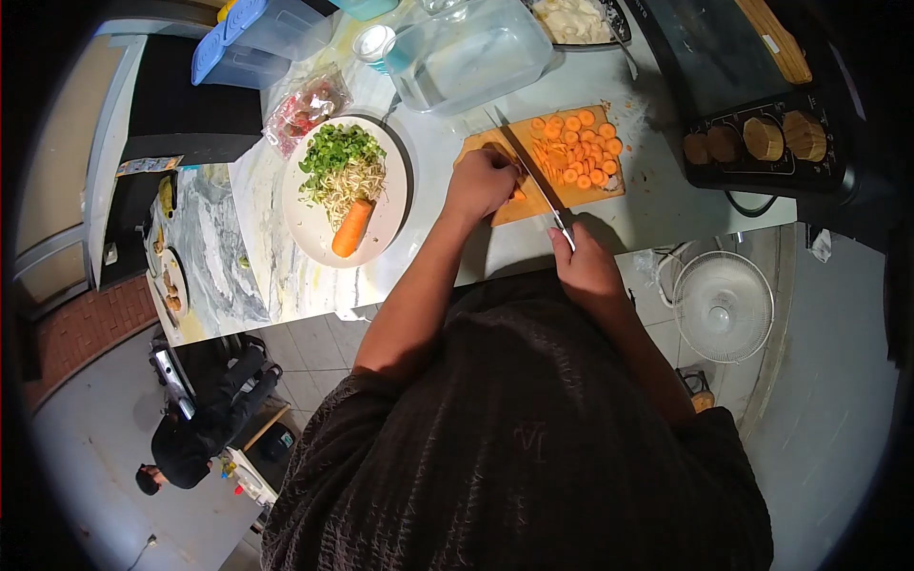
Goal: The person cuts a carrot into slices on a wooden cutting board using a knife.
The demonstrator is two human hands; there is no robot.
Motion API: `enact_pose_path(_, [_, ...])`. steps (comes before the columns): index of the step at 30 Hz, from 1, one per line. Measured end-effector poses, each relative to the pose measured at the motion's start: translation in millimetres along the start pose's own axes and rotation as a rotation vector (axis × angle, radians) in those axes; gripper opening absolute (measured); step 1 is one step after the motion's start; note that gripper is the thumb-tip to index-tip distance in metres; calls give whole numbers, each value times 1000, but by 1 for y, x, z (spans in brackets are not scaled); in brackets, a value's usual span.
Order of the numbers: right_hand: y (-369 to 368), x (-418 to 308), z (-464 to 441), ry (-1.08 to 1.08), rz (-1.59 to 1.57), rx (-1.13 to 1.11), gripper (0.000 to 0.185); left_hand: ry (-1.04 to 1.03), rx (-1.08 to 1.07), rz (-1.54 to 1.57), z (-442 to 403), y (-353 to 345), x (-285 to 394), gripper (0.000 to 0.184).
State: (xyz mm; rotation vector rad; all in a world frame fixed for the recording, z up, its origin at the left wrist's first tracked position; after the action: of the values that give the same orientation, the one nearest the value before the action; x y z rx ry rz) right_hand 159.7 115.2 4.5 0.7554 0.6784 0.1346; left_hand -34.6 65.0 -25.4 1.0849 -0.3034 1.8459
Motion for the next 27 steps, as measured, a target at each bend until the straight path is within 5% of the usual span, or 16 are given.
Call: enact_pose_path(27, [4, -6, -7, -60, 101, -96, 42, 26, 3, -69, 2, 1, 1, 26])
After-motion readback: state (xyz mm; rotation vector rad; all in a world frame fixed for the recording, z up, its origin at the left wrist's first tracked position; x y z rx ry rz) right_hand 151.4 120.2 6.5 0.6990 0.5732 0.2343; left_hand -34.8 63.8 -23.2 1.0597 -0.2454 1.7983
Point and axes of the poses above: each hand's wrist, its own z-axis away from the middle knuckle, its own y-axis out of the back of the hand, x = y × z, the point moved 5 cm from there along -z, towards the middle knuckle, and after that the axes turned 7 degrees about z, right-handed, at the moved point
